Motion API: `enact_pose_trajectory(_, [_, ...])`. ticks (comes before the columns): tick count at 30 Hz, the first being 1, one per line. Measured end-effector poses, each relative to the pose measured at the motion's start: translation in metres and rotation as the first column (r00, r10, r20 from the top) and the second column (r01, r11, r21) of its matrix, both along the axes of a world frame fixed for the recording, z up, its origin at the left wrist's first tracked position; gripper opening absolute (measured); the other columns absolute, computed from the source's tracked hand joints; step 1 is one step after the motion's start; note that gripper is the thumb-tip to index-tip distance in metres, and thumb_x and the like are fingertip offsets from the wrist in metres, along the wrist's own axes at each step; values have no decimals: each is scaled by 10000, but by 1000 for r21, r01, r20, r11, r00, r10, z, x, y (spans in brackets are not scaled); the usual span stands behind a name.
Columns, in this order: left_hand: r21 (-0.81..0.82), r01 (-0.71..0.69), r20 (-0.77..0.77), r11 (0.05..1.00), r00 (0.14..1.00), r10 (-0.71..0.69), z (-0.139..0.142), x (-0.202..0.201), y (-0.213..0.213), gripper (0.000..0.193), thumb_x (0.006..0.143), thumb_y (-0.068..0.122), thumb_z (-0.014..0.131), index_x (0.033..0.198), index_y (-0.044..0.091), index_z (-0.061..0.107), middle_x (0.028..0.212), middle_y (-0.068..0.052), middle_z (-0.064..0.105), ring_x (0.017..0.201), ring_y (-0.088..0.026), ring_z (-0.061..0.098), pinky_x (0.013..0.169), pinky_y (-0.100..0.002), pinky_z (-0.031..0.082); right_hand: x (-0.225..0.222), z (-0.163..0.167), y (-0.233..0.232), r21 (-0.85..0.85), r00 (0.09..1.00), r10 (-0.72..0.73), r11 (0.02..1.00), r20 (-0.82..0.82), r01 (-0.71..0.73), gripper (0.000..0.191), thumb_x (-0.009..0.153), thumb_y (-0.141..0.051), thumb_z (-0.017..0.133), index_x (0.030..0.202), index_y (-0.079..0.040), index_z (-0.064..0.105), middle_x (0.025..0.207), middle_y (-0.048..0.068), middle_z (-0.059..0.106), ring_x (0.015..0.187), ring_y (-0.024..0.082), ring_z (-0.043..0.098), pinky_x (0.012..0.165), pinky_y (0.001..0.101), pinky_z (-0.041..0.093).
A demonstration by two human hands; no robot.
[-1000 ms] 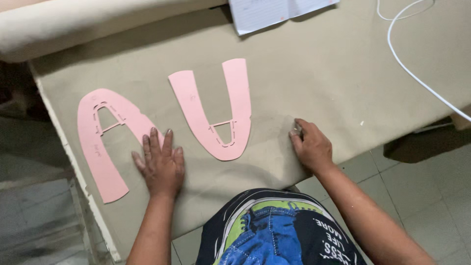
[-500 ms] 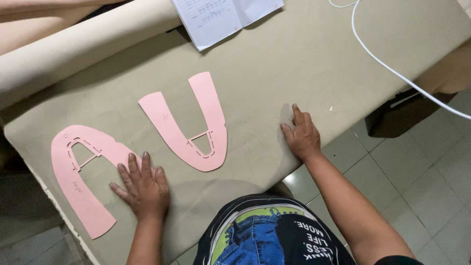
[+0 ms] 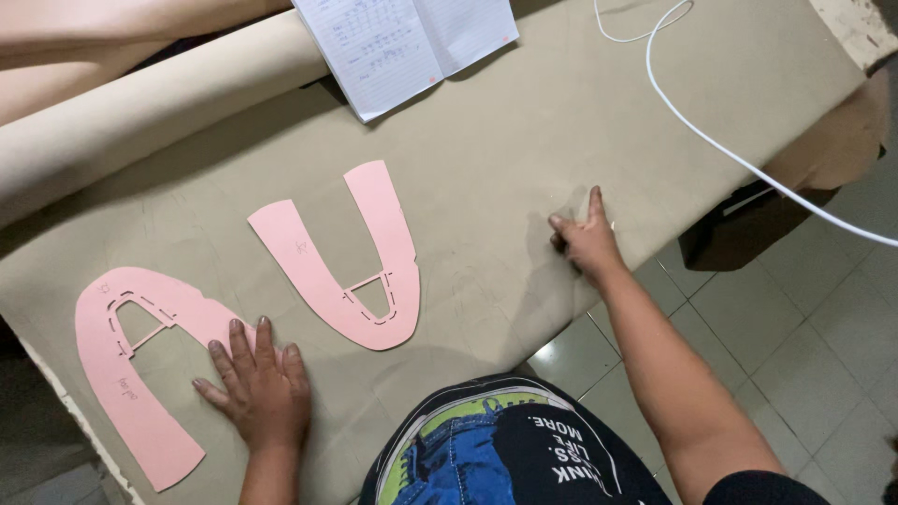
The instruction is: The person arranges pink paper shoe pattern pieces on a table covered with kraft paper, aligns them, and traces along the pattern edges and interior slots with a pen, working on one pattern piece and then the other.
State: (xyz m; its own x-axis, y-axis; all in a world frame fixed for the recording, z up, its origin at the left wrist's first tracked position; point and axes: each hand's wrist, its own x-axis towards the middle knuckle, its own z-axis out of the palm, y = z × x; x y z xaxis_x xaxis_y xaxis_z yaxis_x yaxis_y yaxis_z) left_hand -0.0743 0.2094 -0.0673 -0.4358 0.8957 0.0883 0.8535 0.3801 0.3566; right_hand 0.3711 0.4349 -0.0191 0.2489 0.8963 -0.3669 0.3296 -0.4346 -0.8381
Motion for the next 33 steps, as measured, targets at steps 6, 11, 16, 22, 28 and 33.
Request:
enact_pose_trajectory(6, [-40, 16, -27, 999, 999, -17, -3, -3, 5, 583, 1002, 404, 447, 1548, 198, 464, 1707, -160, 242, 1572, -461, 113, 1147, -768, -42, 46, 29, 40, 251, 969, -247, 938, 0, 239, 812, 973, -150, 689, 1630, -72, 219, 984, 63, 717, 632, 70, 517, 537, 216, 452])
enact_pose_trajectory(11, [-97, -21, -26, 995, 999, 19, 4, -8, 7, 594, 954, 369, 508, 1530, 224, 487, 1688, -158, 248, 1561, -448, 107, 1148, -768, -44, -6, 31, 16, 51, 985, 122, 990, 119, -129, 434, 972, -186, 665, 1355, 17, 630, 1036, 104, 733, 671, 97, 553, 596, 248, 477])
enact_pose_trajectory(16, [-141, 67, 50, 988, 997, -60, 9, 7, 25, 719, 912, 442, 596, 1539, 134, 424, 1662, -162, 228, 1568, -374, 77, 1160, -738, -75, -108, 24, -2, -62, 916, 397, 917, 50, -394, 393, 940, -185, 654, 1277, 17, 667, 1037, 108, 762, 805, 88, 687, 629, 264, 534])
enact_pose_trajectory(22, [-85, 92, 133, 992, 988, -81, 13, 22, 25, 831, 881, 555, 657, 1567, 169, 391, 1684, -116, 199, 1576, -323, 64, 1169, -709, -111, -200, 30, 18, 9, 851, 523, 852, 32, -524, 445, 943, -203, 674, 1319, 31, 633, 1067, 98, 746, 798, 144, 708, 684, 256, 545])
enact_pose_trajectory(28, [-153, 71, 137, 986, 989, -50, 6, 15, 24, 805, 863, 569, 669, 1560, 272, 399, 1691, -89, 194, 1577, -304, 55, 1174, -697, -110, -259, 28, 45, 78, 890, 453, 891, -58, -448, 452, 915, -138, 704, 1326, 24, 605, 1110, 75, 671, 858, 164, 704, 680, 294, 615])
enact_pose_trajectory(33, [-115, 95, 114, 989, 990, -82, 2, 14, 24, 844, 877, 601, 678, 1591, 265, 378, 1704, -92, 166, 1585, -304, 37, 1182, -706, -111, -278, 28, 59, 127, 738, 604, 742, 300, -659, 477, 920, -149, 755, 1340, -4, 579, 1323, 88, 495, 1121, 207, 635, 790, 301, 617])
